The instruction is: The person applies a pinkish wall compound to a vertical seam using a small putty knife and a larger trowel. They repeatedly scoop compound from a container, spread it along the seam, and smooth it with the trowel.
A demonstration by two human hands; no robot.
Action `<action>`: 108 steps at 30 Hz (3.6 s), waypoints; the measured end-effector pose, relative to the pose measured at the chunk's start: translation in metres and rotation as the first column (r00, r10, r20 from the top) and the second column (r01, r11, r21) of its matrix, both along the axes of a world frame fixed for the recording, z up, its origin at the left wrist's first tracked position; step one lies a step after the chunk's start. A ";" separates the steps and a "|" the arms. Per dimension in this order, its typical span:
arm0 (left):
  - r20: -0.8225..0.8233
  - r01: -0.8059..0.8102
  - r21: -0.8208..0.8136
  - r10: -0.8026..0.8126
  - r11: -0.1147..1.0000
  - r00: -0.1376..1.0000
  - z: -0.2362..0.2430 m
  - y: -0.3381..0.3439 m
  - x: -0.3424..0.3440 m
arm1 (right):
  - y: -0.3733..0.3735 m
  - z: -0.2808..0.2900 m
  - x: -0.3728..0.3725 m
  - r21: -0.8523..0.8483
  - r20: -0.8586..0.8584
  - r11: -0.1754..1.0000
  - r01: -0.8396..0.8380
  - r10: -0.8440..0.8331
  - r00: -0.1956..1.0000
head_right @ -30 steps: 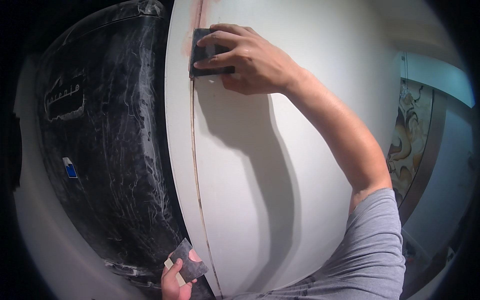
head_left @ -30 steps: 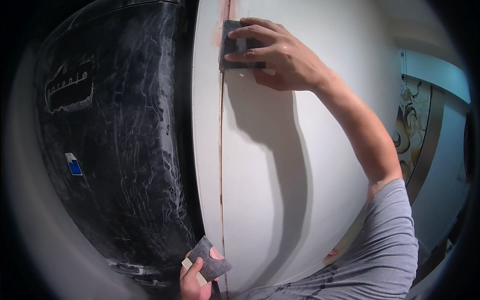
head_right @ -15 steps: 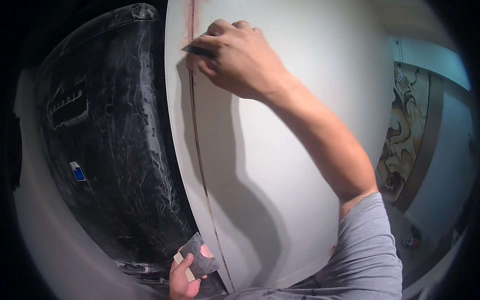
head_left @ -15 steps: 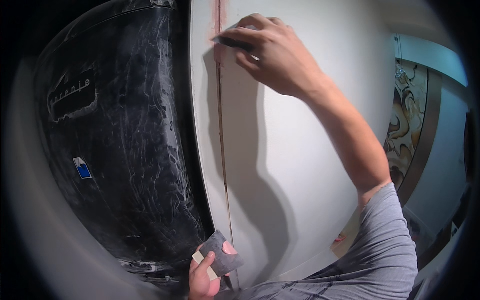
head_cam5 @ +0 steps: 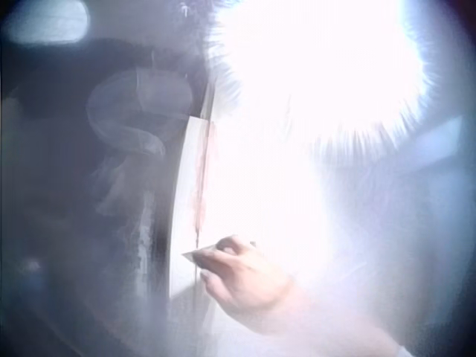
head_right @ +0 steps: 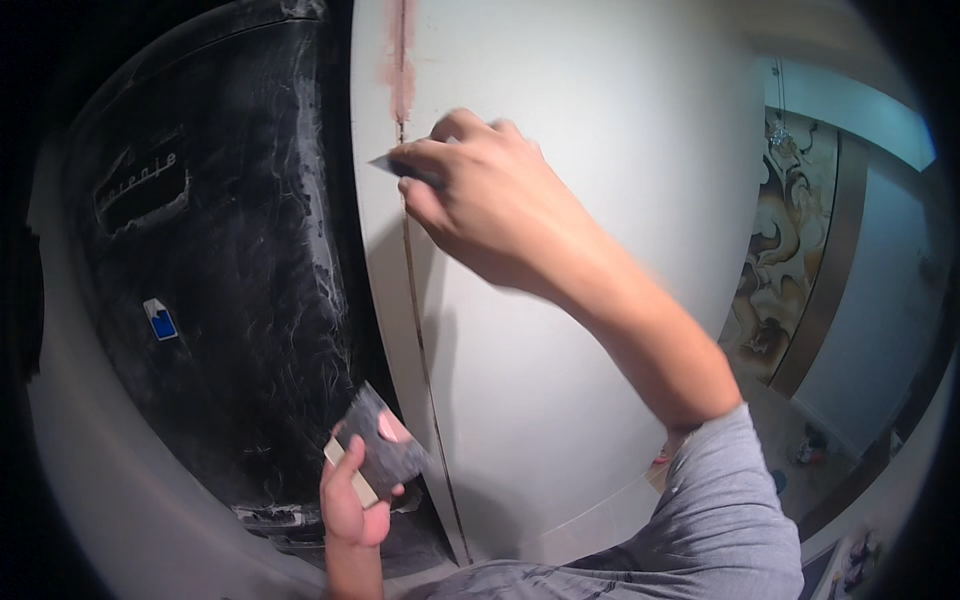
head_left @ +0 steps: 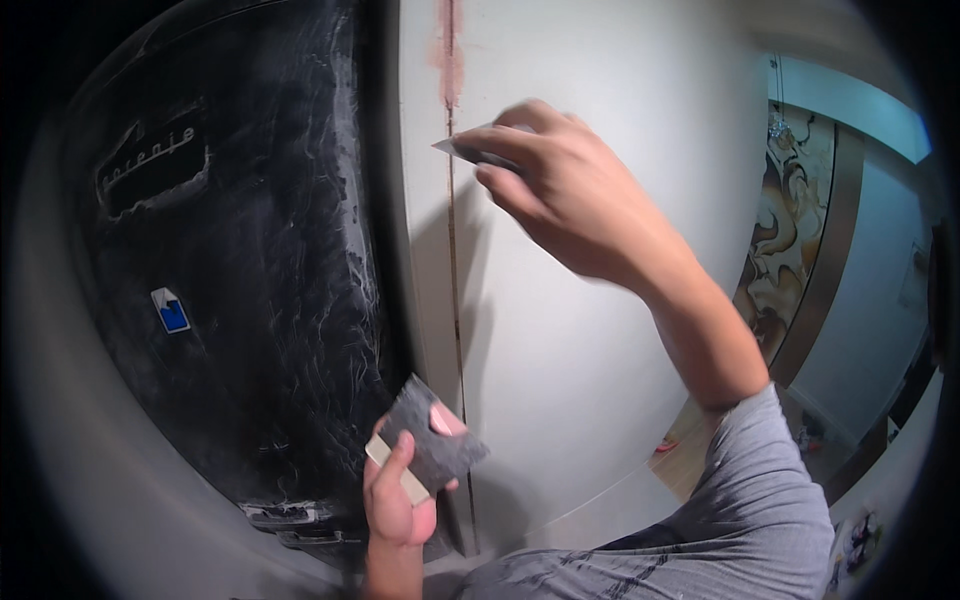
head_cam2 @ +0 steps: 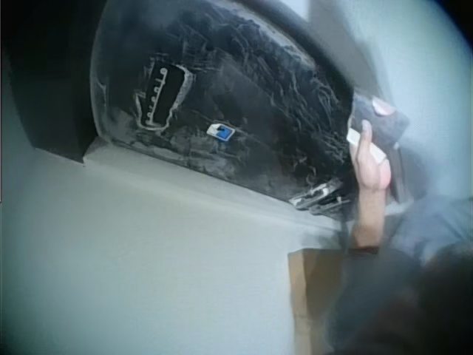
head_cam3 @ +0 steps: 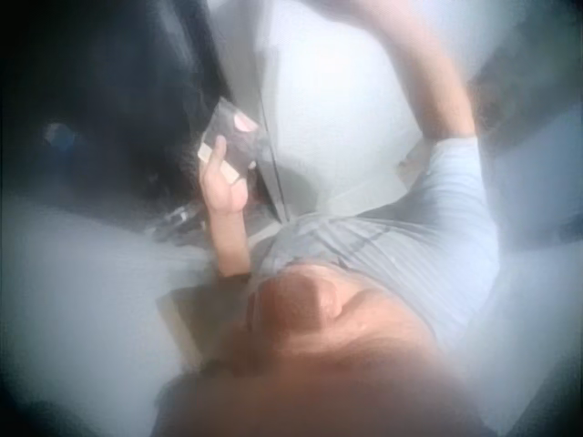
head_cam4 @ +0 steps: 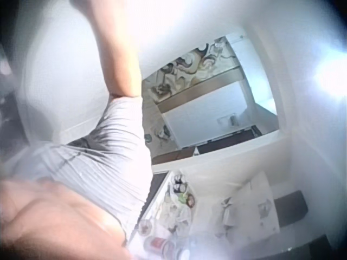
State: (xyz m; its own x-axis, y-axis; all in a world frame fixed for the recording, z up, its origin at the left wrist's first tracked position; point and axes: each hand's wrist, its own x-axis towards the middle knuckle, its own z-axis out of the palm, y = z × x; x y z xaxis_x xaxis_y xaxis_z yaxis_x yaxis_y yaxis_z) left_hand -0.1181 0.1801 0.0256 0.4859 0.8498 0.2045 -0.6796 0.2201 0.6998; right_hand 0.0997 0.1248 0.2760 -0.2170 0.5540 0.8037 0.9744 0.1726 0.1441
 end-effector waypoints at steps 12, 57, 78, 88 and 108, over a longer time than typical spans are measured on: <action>0.236 -0.039 -0.141 0.072 0.989 0.969 0.051 -0.014 0.021 | -0.023 -0.172 -0.011 0.037 -0.769 0.490 -0.871 0.570 0.288; 0.037 -0.384 0.293 0.391 0.875 0.920 0.039 0.061 0.021 | 0.096 0.070 0.110 0.176 0.655 0.960 -0.220 0.052 0.754; -0.029 -0.205 0.269 0.221 0.941 0.975 0.032 0.043 0.008 | 0.080 -0.015 0.007 0.348 0.076 0.890 0.294 -0.340 0.937; 0.236 -0.009 -0.284 0.079 0.959 0.969 0.052 0.017 0.024 | -0.010 -0.116 -0.017 0.099 -0.710 0.405 -0.909 0.669 0.221; -0.090 -0.248 0.627 0.385 0.739 0.919 0.054 0.008 0.014 | -0.038 -0.060 -0.010 -0.396 0.509 0.912 -0.105 0.313 0.802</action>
State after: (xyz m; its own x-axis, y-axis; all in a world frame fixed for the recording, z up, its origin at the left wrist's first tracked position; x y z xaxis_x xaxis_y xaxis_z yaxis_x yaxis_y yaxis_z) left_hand -0.1045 0.1877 0.0796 0.2987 0.7017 0.6469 -0.4634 -0.4859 0.7411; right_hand 0.0895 0.0870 0.2164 -0.7046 0.6498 0.2850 0.6788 0.5003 0.5375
